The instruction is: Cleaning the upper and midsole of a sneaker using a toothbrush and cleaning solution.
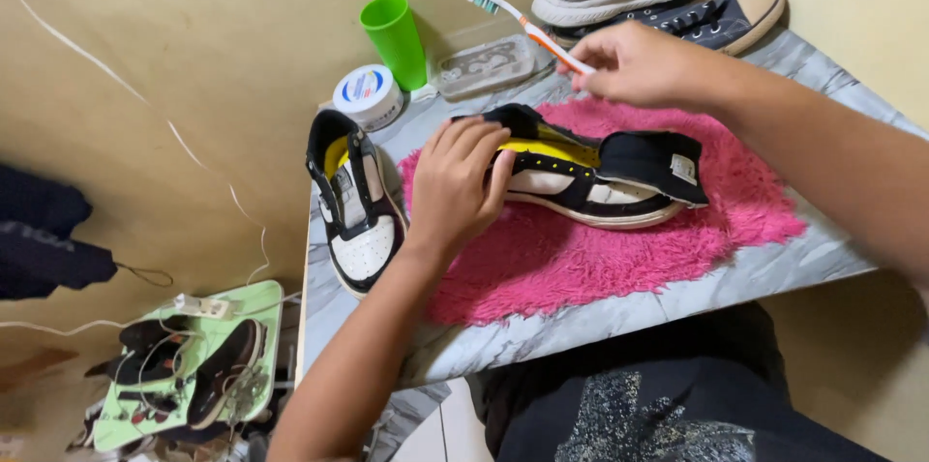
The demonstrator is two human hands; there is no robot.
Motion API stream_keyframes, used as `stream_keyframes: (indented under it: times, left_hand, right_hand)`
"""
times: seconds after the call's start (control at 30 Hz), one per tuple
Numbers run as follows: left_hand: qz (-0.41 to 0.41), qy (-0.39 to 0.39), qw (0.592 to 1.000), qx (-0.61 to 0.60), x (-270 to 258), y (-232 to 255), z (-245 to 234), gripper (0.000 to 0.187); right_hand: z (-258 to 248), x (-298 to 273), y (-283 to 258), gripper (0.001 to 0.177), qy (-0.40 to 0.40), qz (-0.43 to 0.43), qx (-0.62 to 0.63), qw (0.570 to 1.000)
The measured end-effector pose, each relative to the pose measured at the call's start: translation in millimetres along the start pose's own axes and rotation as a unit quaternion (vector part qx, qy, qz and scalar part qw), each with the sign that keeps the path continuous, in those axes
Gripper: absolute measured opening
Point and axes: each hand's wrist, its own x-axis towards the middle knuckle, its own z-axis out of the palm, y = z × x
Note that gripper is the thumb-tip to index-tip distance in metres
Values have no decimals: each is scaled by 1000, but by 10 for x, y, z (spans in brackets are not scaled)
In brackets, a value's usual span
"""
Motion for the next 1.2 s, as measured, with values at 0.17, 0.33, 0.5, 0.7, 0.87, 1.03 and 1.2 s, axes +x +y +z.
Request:
stream_keyframes:
  times: [0.17, 0.33, 0.5, 0.7, 0.87, 1.03, 1.2]
  left_hand:
    - [-46, -74, 996, -10, -151, 92, -34, 37]
    - [-101, -143, 984, 7, -179, 83, -35, 54]
    - [-91, -97, 991, 5, -198, 30, -24, 36]
    - [-85, -97, 992, 9, -207, 11, -21, 31]
    - [-75, -71, 994, 23, -141, 34, -152, 31]
    - [-68, -28, 996, 56, -128, 6, -231, 30]
    - [-96, -42, 991, 80, -182, -28, -178, 29]
  right_hand:
    - [-97, 516, 372, 28, 40, -2, -138, 990]
    - [-74, 1114, 569, 30, 38, -61, -226, 971]
    - [112, 1698, 695, 18, 68, -139, -295, 943]
    - [375, 2132, 732, 19, 43, -48, -383, 921]
    - [498, 2216, 699, 17, 18, -29, -392, 919]
    - [571, 2256, 743, 18, 11, -13, -423, 906]
    - [598, 2295, 785, 22, 3, -3, -425, 905]
